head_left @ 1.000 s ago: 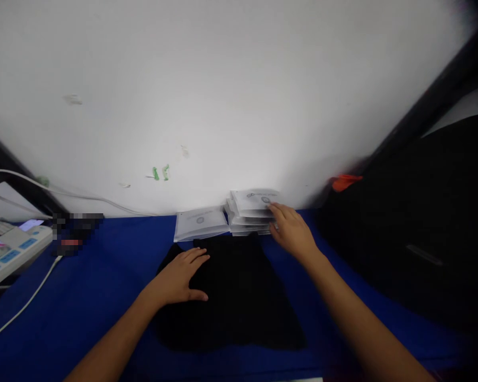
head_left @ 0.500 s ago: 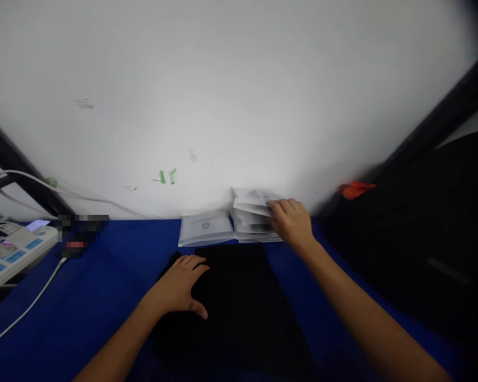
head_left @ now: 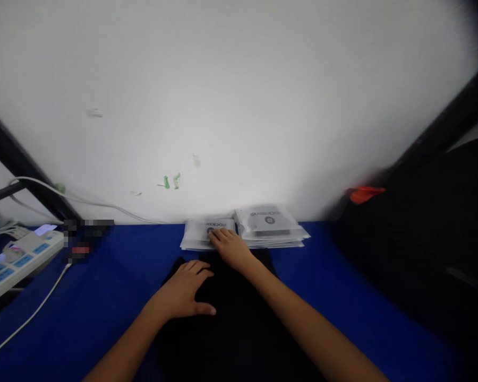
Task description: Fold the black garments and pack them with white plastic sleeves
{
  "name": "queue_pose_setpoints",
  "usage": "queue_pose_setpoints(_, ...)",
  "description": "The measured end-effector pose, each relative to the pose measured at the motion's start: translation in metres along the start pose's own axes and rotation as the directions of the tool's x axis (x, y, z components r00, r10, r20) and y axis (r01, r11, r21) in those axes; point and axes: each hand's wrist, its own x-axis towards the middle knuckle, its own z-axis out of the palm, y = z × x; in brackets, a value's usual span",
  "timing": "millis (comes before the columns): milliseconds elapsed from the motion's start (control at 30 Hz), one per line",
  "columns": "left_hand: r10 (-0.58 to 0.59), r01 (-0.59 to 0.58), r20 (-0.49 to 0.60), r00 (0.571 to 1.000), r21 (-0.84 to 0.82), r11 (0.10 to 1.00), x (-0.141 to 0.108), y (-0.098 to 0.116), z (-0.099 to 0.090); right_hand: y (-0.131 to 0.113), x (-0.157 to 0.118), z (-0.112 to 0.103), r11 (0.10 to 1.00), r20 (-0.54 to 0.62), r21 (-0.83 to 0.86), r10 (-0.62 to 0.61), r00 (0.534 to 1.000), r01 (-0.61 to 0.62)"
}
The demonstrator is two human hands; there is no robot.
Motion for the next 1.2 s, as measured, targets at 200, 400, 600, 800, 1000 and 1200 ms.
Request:
queue_pose_setpoints(200, -0.01, 0.01, -0.015, 1.0, -0.011, 1.0, 0.0, 0.0, 0.002, 0.008, -0.035, -0.005, 0.994, -0.013, -0.006, 0.11, 0.994, -0.11)
queue_pose_setpoints(400, 0.002, -0.001, -0.052, 0.999, 0.011, 1.0, 0.0, 0.001, 0.003, 0.01, -0.055, 0.003, 0.993, -0.111, -0.046, 0.104, 0.988, -0.11)
queue_pose_setpoints(600, 0.069, -0.053, -0.3, 0.952, 0.062, 0.997, 0.006, -0.006, 0.009, 0.005, -0.053, -0.005, 0.996, -0.269, -0.009, 0.08, 0.96, -0.086)
queue_pose_setpoints(800, 0.217, -0.076, -0.705, 0.675, 0.226, 0.971, 0.01, -0.002, 0.009, -0.005, -0.055, -0.017, 0.987, -0.344, 0.112, -0.067, 0.937, 0.112)
queue_pose_setpoints(1000, 0.339, -0.149, -0.587, 0.735, 0.347, 0.926, 0.011, -0.004, 0.01, -0.015, -0.055, -0.019, 0.944, -0.4, 0.153, -0.211, 0.892, 0.292)
queue_pose_setpoints(1200, 0.285, -0.106, -0.638, 0.715, 0.304, 0.947, 0.012, -0.011, 0.011, -0.009, -0.059, -0.012, 0.925, -0.392, 0.313, -0.082, 0.916, 0.216)
